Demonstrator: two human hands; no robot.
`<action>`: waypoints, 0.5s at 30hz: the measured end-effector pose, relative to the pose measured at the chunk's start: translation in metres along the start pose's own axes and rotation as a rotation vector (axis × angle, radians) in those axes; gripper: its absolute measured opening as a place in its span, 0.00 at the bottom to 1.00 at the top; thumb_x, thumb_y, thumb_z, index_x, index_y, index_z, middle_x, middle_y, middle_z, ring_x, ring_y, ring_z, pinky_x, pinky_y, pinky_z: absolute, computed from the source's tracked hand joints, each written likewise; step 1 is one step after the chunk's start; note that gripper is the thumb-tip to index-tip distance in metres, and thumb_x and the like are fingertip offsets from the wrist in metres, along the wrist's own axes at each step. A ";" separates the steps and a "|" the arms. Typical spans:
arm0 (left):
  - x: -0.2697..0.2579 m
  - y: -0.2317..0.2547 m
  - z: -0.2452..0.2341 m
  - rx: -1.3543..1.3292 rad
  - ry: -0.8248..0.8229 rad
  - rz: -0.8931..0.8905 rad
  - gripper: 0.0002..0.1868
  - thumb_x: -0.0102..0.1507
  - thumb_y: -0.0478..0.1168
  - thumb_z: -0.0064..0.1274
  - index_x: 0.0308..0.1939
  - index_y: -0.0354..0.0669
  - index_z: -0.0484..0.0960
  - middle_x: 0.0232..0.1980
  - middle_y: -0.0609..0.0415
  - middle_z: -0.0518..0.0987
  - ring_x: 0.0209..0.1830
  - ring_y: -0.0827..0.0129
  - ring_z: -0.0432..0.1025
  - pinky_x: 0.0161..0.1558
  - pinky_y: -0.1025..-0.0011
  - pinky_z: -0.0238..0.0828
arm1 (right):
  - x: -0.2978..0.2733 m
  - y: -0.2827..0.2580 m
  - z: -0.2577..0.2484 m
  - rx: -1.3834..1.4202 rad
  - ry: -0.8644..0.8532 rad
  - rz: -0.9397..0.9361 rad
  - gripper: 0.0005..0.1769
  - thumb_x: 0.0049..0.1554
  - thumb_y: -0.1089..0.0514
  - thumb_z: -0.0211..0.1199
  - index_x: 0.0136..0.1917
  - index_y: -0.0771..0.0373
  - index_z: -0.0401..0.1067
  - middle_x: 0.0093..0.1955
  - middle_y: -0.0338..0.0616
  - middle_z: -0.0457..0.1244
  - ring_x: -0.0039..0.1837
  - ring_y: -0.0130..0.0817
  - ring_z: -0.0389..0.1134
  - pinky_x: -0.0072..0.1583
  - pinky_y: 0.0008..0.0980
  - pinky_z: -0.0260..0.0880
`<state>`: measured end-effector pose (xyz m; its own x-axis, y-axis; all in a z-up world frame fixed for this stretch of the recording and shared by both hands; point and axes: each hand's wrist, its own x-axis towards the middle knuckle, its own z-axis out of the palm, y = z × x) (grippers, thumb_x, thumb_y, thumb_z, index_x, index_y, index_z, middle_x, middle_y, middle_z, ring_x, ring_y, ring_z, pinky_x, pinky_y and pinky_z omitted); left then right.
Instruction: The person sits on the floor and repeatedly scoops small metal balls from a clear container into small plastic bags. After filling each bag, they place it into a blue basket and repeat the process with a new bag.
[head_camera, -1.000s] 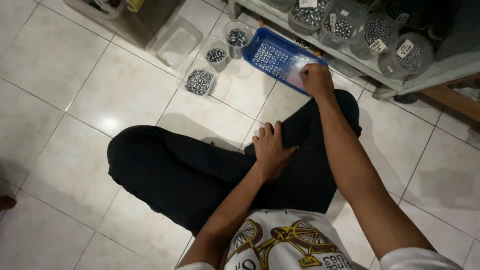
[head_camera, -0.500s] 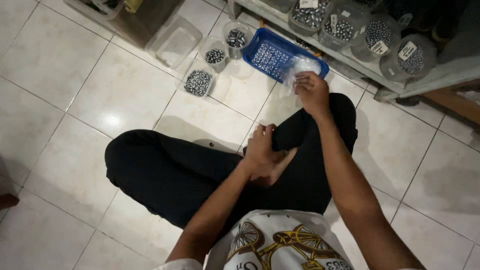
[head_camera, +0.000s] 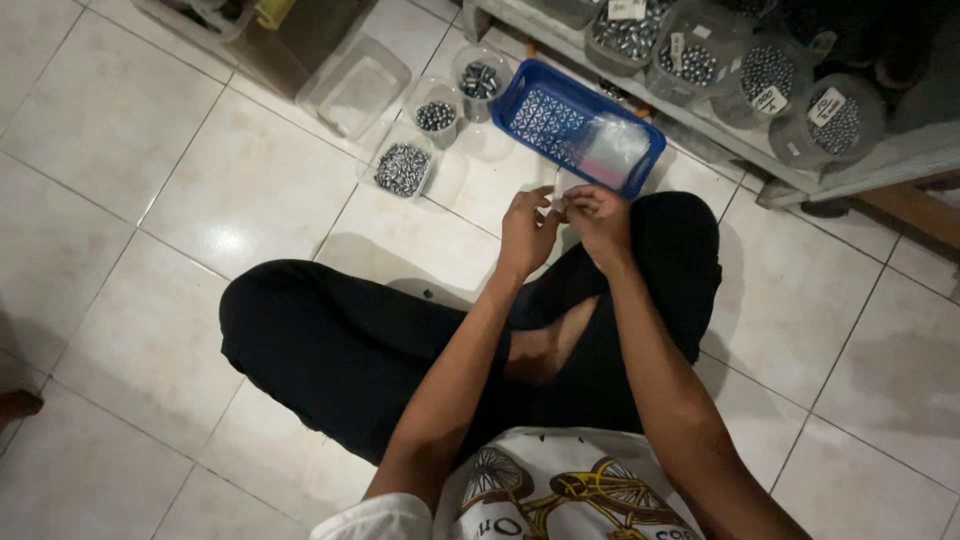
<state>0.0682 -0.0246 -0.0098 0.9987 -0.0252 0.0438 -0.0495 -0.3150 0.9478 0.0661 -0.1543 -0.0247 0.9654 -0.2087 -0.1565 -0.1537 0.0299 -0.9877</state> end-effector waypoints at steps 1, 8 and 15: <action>0.003 -0.001 0.001 0.000 0.000 0.005 0.16 0.56 0.34 0.54 0.49 0.41 0.78 0.38 0.48 0.75 0.33 0.60 0.74 0.33 0.66 0.72 | 0.000 -0.003 0.001 0.001 0.002 -0.005 0.11 0.50 0.66 0.61 0.48 0.70 0.71 0.42 0.51 0.66 0.42 0.32 0.70 0.46 0.30 0.72; 0.017 0.014 -0.011 -0.071 -0.018 -0.177 0.06 0.56 0.38 0.54 0.36 0.48 0.82 0.35 0.53 0.79 0.36 0.63 0.73 0.40 0.67 0.71 | 0.002 -0.008 0.007 -0.032 0.022 -0.019 0.12 0.50 0.67 0.63 0.49 0.69 0.73 0.44 0.52 0.67 0.45 0.33 0.70 0.48 0.34 0.72; 0.034 0.025 -0.021 -0.207 -0.067 -0.206 0.11 0.52 0.28 0.55 0.36 0.46 0.82 0.33 0.54 0.81 0.32 0.71 0.75 0.36 0.75 0.74 | -0.003 -0.036 0.018 0.168 0.052 0.004 0.12 0.53 0.67 0.60 0.51 0.75 0.71 0.46 0.62 0.66 0.48 0.44 0.70 0.50 0.45 0.72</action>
<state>0.1007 -0.0134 0.0222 0.9842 -0.0454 -0.1710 0.1645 -0.1202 0.9790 0.0726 -0.1370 0.0108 0.9521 -0.2582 -0.1640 -0.1156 0.1929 -0.9744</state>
